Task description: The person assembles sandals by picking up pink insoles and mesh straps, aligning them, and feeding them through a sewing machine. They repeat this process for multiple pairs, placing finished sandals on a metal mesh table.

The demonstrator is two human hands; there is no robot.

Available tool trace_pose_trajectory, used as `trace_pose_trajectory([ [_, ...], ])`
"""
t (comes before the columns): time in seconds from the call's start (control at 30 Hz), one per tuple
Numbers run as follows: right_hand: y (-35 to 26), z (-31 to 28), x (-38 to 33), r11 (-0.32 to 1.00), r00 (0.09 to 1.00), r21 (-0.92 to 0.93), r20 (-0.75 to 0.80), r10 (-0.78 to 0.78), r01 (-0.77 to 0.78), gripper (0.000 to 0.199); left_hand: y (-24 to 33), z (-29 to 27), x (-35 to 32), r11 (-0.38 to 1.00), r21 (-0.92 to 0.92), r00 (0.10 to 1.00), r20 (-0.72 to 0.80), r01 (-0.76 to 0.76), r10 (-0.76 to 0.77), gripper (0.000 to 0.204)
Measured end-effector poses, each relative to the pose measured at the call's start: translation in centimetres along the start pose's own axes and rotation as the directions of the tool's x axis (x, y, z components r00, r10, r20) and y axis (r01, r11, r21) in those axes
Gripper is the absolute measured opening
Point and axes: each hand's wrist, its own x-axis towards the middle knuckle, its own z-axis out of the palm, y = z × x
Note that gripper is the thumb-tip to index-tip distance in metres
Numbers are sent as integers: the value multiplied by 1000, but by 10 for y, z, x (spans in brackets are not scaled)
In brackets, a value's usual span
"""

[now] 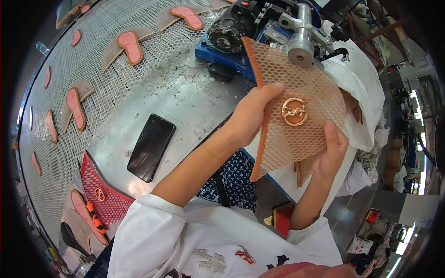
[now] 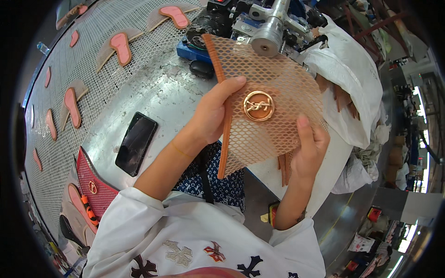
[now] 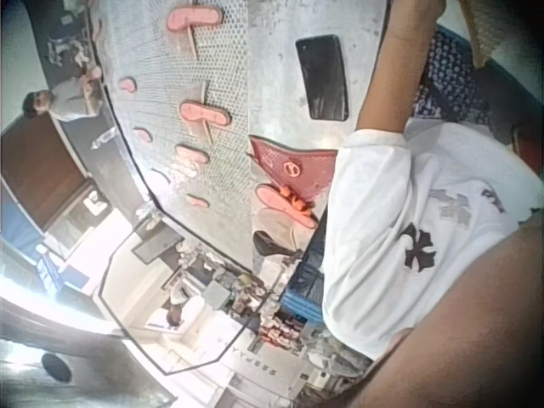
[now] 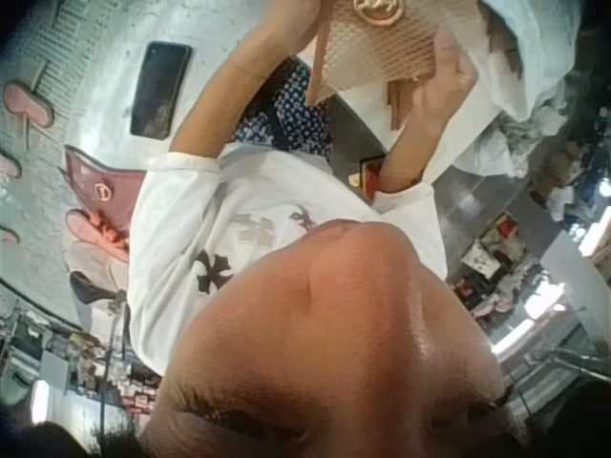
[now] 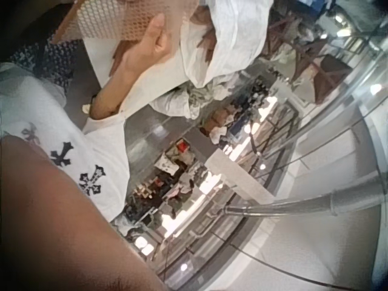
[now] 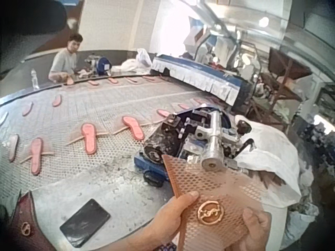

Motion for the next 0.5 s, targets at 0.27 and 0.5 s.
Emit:
trace_pose_trajectory([
  [0.27,-8,30,21,976,974,-73,87,210,-204,25,6,-6,-53,879,445,976,-52,-169,213,35],
  [0.5,-20,-1,22,919,967,-361,133,218,-158,25,-41,7,-80,925,361,993,59,-117,103,40],
])
